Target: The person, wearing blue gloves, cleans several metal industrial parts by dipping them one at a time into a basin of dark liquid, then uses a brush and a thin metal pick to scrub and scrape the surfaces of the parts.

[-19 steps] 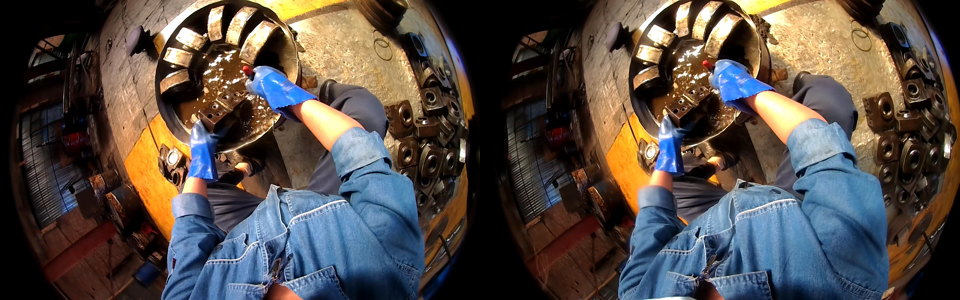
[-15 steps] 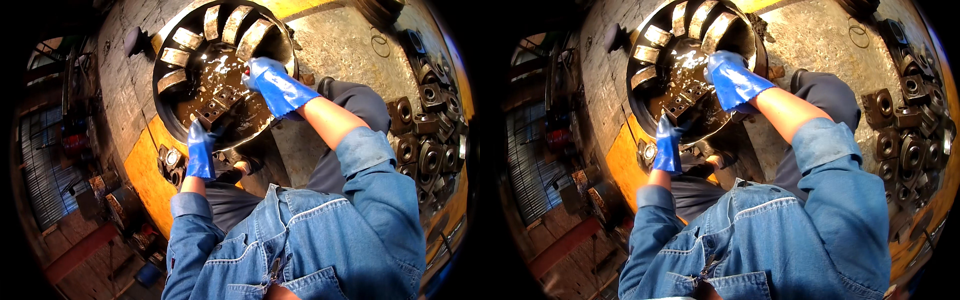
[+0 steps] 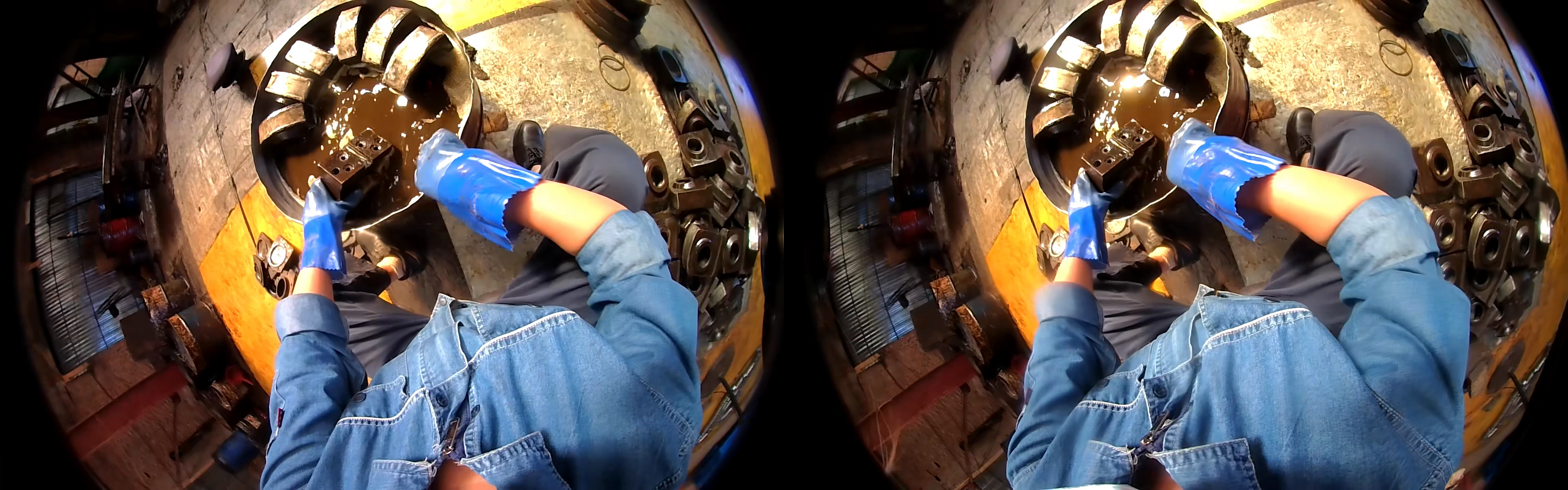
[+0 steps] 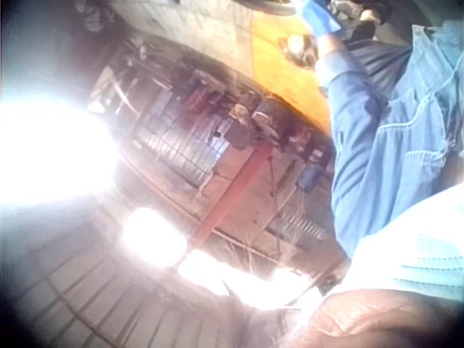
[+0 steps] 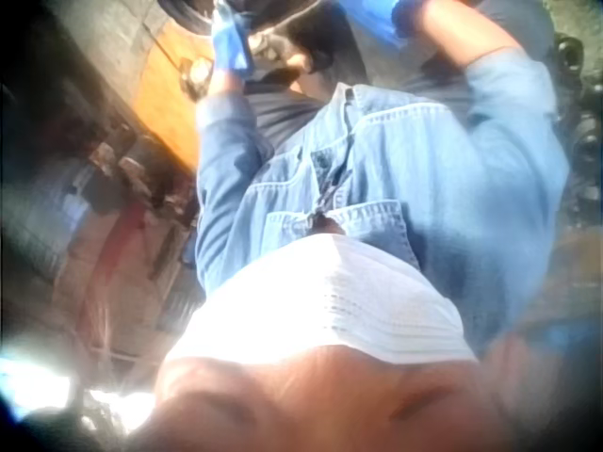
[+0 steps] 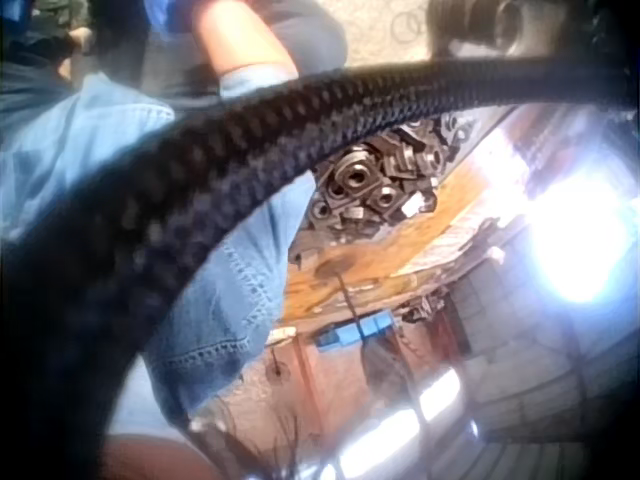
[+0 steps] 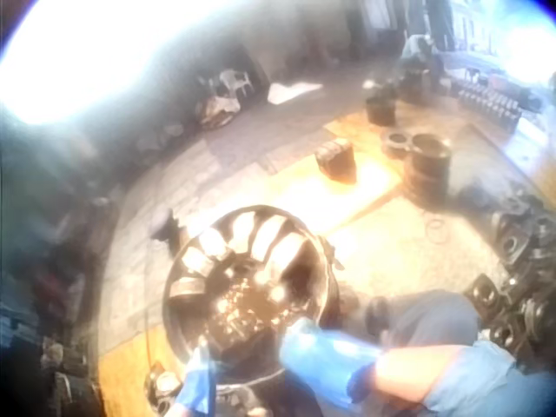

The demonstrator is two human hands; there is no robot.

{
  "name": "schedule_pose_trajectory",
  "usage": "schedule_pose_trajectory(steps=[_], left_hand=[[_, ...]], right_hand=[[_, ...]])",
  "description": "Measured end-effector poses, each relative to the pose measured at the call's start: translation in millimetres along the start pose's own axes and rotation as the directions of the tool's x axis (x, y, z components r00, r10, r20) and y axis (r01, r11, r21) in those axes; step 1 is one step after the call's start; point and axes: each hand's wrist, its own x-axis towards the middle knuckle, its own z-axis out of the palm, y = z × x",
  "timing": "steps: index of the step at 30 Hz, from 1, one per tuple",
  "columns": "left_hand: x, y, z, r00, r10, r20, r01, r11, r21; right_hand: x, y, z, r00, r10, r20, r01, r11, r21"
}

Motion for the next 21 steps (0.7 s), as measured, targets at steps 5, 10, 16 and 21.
schedule_pose_trajectory(steps=[5,10,16,21], left_hand=[[9,-40,23,0.997,0.059,-0.044,-0.062,0.996,-0.063],[-15,-16,7,0.999,0.019,-0.034,-0.021,0.998,-0.056],[10,-44,29,0.997,0.058,-0.059,-0.055,0.997,0.053],[5,-45,24,1.0,-0.011,-0.009,0.012,0.998,0.067]], right_hand=[[28,-6,7,0.987,-0.047,0.157,0.029,0.993,0.116],[26,12,-41,0.896,0.195,0.399,-0.291,0.937,0.196],[-17,73,-19,0.698,0.716,-0.012,-0.21,0.22,0.952],[8,72,-6,0.676,0.718,0.164,0.2,-0.394,0.897]])
